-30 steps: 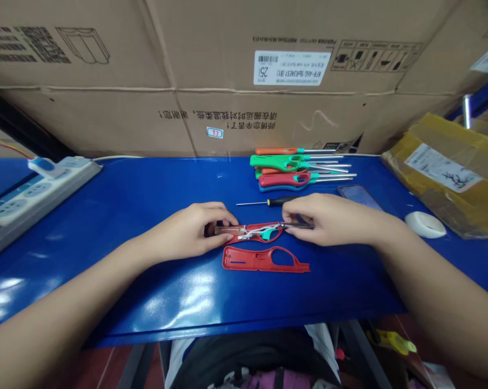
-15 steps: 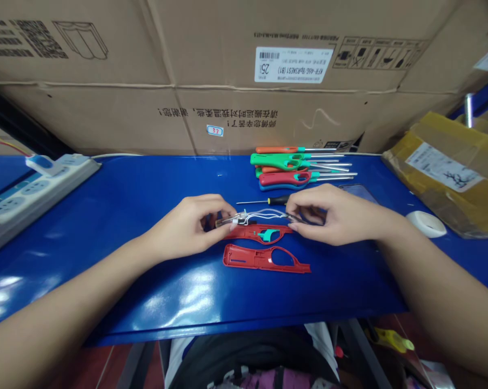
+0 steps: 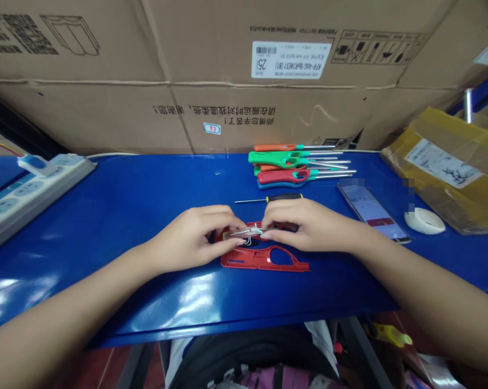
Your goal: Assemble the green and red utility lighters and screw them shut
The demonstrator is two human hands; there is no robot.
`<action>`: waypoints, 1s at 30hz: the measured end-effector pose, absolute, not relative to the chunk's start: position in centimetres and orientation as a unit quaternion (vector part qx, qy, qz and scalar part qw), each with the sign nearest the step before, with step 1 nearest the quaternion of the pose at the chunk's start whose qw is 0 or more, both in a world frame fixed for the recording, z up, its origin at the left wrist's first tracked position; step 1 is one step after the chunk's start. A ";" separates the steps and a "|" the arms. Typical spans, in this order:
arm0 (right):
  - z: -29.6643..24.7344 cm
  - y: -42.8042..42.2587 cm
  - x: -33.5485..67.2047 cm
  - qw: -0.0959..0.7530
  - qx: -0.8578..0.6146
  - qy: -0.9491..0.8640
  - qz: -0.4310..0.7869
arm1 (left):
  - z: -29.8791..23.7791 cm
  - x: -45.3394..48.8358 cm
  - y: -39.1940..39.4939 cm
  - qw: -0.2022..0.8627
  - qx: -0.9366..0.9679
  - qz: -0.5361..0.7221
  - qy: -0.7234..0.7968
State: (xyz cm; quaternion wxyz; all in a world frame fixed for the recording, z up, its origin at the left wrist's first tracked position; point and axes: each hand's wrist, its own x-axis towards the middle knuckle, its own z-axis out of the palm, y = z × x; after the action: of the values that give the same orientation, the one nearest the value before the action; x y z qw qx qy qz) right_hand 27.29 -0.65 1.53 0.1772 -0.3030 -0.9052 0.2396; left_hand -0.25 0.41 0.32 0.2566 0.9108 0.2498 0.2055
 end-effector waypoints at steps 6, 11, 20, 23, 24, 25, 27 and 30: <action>1.3 -0.6 27.5 0.172 -0.237 -0.922 0.252 | 1.4 -0.8 0.7 0.246 0.922 0.180 0.238; 1.6 -0.2 28.2 0.165 -0.265 -0.918 0.246 | 1.3 -0.9 1.0 0.217 0.919 0.172 0.279; 1.4 -0.5 28.0 0.091 -0.350 -0.916 0.171 | -0.2 -0.2 0.9 0.196 0.913 0.155 0.324; 1.3 -0.5 27.9 0.068 -0.359 -0.914 0.177 | -0.3 -0.3 1.1 0.201 0.910 0.150 0.331; 1.3 -0.5 27.8 0.063 -0.361 -0.912 0.186 | -0.3 -0.2 1.1 0.205 0.908 0.150 0.333; 1.3 -0.5 27.8 0.059 -0.363 -0.909 0.195 | -0.3 -0.2 1.1 0.209 0.907 0.151 0.334; 1.3 -0.6 27.6 0.052 -0.366 -0.906 0.205 | -0.4 -0.1 1.0 0.214 0.904 0.155 0.336; 1.3 -0.6 27.4 0.046 -0.364 -0.912 0.183 | -0.5 -0.1 1.0 0.217 0.899 0.165 0.343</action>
State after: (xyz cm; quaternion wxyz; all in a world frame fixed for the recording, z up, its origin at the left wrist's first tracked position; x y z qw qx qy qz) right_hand 27.41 -0.55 1.31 0.0460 -0.3637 -0.9122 0.1832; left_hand -0.06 0.98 -0.46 0.2171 0.8991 0.3426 0.1646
